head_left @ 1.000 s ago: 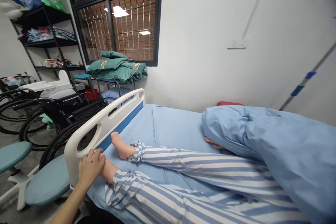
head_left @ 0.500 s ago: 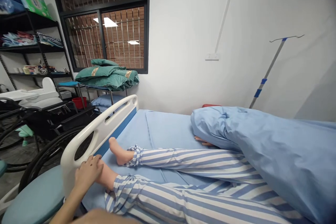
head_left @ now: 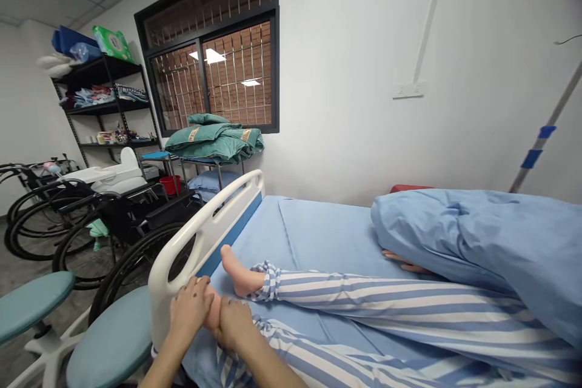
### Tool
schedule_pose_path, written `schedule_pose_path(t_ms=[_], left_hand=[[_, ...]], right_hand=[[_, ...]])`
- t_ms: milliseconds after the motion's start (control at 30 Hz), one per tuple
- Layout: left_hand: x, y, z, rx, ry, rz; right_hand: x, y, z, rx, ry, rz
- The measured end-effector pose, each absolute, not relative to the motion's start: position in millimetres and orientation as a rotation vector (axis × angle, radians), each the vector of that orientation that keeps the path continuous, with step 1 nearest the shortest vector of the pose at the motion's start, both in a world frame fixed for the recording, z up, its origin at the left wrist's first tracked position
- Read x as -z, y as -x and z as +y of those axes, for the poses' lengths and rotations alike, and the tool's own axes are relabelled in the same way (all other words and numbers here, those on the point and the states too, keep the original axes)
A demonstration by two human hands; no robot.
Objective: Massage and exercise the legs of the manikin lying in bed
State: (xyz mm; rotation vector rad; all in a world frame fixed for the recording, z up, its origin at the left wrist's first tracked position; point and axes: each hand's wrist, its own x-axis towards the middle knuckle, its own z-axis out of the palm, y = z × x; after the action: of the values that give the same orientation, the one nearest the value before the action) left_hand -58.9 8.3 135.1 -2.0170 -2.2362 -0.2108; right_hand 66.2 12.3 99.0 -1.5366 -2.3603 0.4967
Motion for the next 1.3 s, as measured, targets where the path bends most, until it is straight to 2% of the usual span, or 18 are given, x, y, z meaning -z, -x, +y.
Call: schedule_pose_path(t_ms=[133, 267, 367, 467, 600, 767, 900, 1067, 1167, 1300], left_hand=[[-132, 60, 10, 0.212, 2.0, -2.2], [-133, 61, 11, 0.183, 2.002, -2.173], [-135, 62, 11, 0.171, 2.031, -2.172], [-134, 63, 12, 0.176, 2.055, -2.169], [-130, 65, 15, 0.192, 2.068, -2.18], [-126, 66, 16, 0.283, 2.079, -2.182], [-106, 61, -2, 0.672, 1.96, -2.07], [-37, 38, -42, 1.313, 1.724, -1.956], [-3, 10, -51, 1.578, 1.694, -2.227], [4, -22, -46, 1.816, 1.76, -2.653]], right_hand=[[-70, -68, 12, -0.549, 1.642, -2.319], [-75, -78, 20, -0.594, 1.593, -2.352], [-91, -98, 40, -0.384, 1.483, -2.317], [-100, -128, 65, -0.118, 1.595, -2.262], [-92, -156, 87, -0.021, 1.75, -2.317], [-82, -145, 96, 0.032, 1.547, -2.451], [-85, -137, 102, -0.008, 1.515, -2.522], [-86, -163, 103, 0.029, 1.351, -2.675], [-84, -180, 100, 0.127, 1.259, -2.748], [-81, -185, 99, 0.211, 1.295, -2.819]])
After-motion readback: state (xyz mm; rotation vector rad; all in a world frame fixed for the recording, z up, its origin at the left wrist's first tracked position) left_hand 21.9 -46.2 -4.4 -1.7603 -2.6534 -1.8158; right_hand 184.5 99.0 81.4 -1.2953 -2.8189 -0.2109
